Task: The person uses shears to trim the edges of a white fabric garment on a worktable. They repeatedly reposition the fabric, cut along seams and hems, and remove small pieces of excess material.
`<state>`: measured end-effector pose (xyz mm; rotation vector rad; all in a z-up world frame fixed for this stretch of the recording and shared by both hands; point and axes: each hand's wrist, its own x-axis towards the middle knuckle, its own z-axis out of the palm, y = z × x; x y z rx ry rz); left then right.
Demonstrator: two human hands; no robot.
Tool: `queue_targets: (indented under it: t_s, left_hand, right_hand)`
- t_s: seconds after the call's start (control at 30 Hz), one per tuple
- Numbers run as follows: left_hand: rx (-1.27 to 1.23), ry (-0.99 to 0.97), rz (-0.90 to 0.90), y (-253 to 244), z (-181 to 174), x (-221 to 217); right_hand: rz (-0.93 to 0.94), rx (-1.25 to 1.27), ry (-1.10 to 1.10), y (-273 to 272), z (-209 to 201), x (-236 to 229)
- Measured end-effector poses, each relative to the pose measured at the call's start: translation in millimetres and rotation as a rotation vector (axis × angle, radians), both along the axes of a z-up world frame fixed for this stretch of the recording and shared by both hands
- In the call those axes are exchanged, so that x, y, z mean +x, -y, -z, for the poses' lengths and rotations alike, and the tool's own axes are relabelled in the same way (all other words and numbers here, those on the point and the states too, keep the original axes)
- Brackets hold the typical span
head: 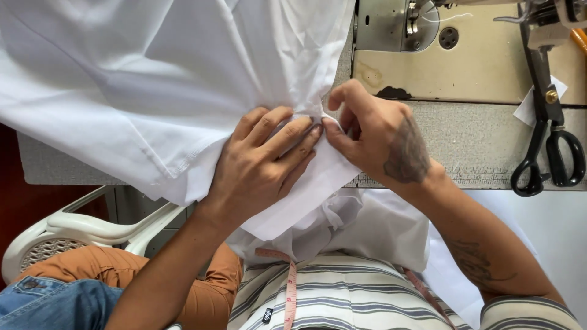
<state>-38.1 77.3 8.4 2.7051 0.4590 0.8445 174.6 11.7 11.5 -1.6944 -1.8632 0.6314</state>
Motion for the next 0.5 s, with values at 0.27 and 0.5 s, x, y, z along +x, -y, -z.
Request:
queue_targets:
  t_s: [0.27,0.5]
  left_hand:
    - [0.041,-0.038,-0.008,-2,-6,3]
    - [0.001,0.055,-0.205,20,-1,23]
  right_hand:
    - [-0.238,0.430,0.214,12,4,25]
    - [-0.224,0.318,0.260,29,-6,27]
